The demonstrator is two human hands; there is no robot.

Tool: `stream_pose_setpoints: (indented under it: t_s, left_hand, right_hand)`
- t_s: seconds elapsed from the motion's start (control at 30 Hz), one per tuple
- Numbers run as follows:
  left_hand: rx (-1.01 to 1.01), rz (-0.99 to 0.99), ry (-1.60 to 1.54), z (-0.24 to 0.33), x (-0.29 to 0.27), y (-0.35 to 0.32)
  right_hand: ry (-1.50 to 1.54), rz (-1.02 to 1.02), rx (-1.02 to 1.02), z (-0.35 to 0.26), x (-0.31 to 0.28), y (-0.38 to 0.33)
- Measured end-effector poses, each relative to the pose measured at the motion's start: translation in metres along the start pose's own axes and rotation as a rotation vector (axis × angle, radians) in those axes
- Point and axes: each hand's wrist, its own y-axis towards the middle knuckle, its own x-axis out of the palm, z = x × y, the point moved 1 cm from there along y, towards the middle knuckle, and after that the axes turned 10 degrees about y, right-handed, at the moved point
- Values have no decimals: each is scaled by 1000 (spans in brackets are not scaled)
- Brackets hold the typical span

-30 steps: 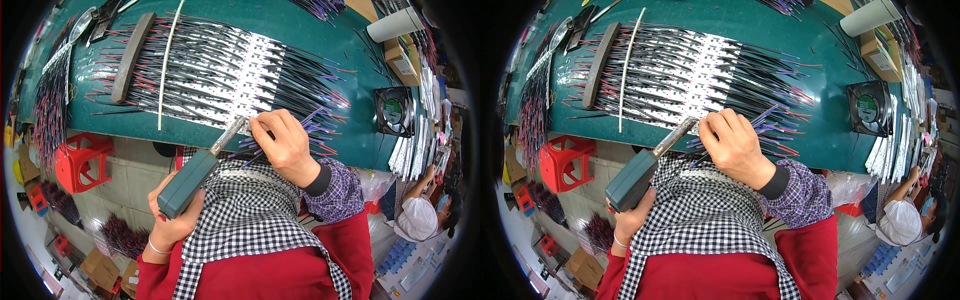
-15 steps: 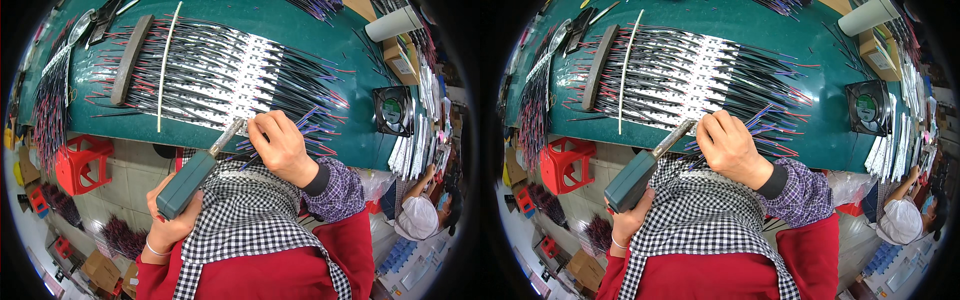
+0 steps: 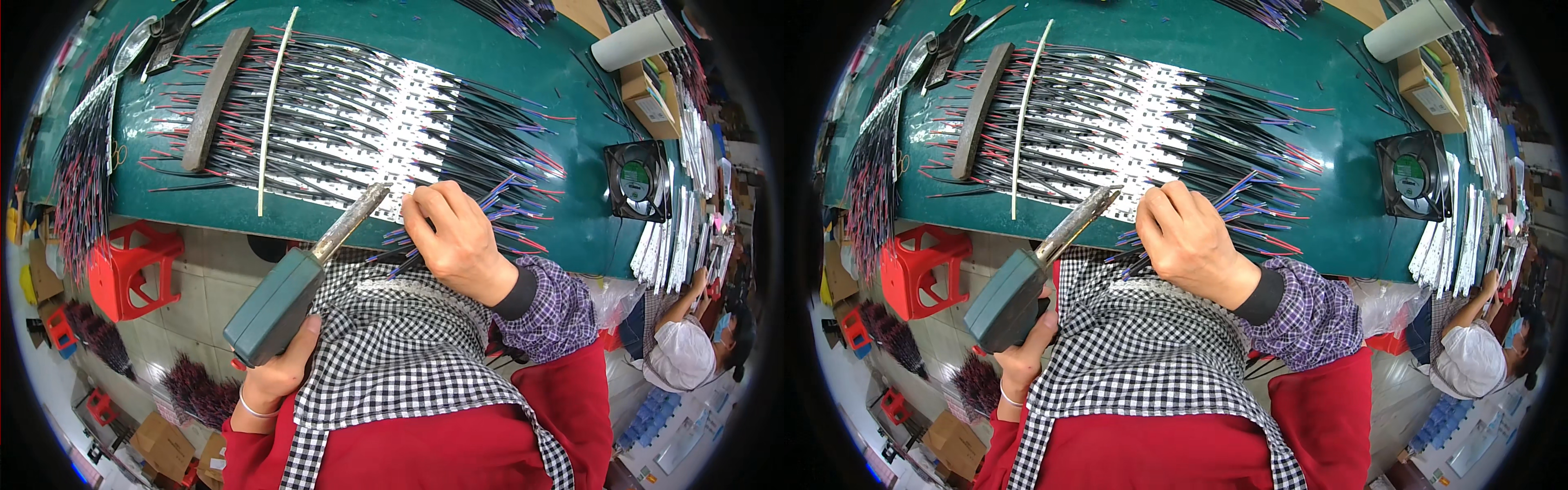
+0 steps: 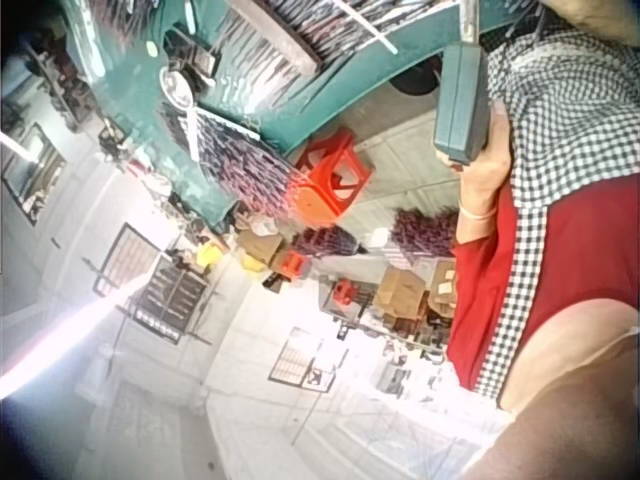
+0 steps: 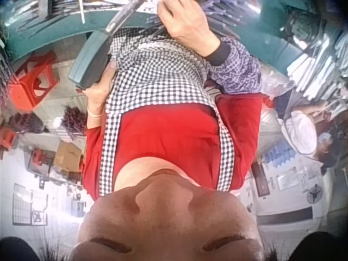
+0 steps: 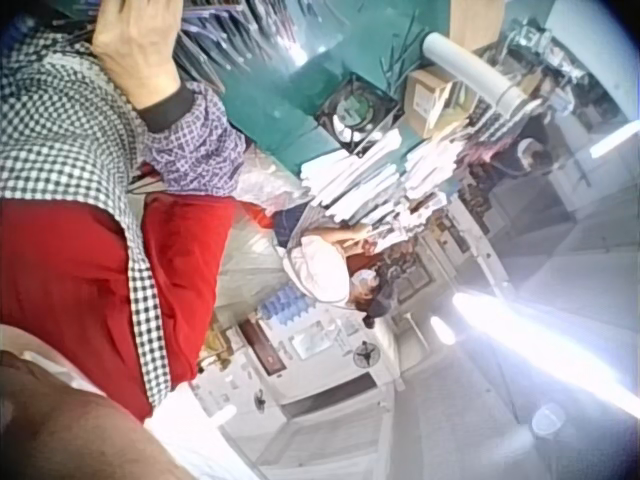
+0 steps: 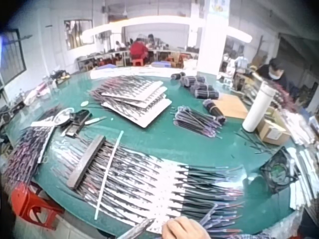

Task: The person arranges wires onto circuit board strips by hand and with a rod, then solders the wire ends to the boards using a soldering gun.

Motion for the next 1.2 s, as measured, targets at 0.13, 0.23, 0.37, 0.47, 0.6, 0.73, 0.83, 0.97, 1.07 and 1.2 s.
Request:
stream_pose_setpoints:
  t_s: [0.13, 0.23, 0.37, 0.47, 0.6, 0.73, 0.83, 0.97, 1.07, 1.2]
  left_hand:
    - [22, 3, 37, -5, 1, -1]
    - [14, -8, 57, -12, -2, -4]
    - [189, 23, 165, -23, -5, -1]
    - [40, 22, 27, -22, -4, -2]
    - [3, 15, 28, -25, -4, -5]
    - [56, 6, 144, -24, -3, -9]
    - [71, -18, 169, -25, -4, -10]
    - [14, 72, 126, -13, 2, -4]
    - [112, 34, 249, -19, 2, -5]
    - [169, -12, 267, -19, 1, 0]
  right_hand:
    - [30, 7, 3, 0, -3, 1]
    - [103, 63, -11, 0, -14, 4]
    - [103, 60, 52, -10, -27, 1]
    - [24, 54, 104, -4, -10, -3]
    - [15, 19, 124, -3, -10, -11]
    - [70, 34, 107, -5, -11, -13]
    - [60, 39, 123, -7, -8, -12]
    - [30, 14, 116, -8, -6, -16]
    - [22, 37, 90, -7, -5, -16]
    - [26, 46, 87, -8, -5, -13]
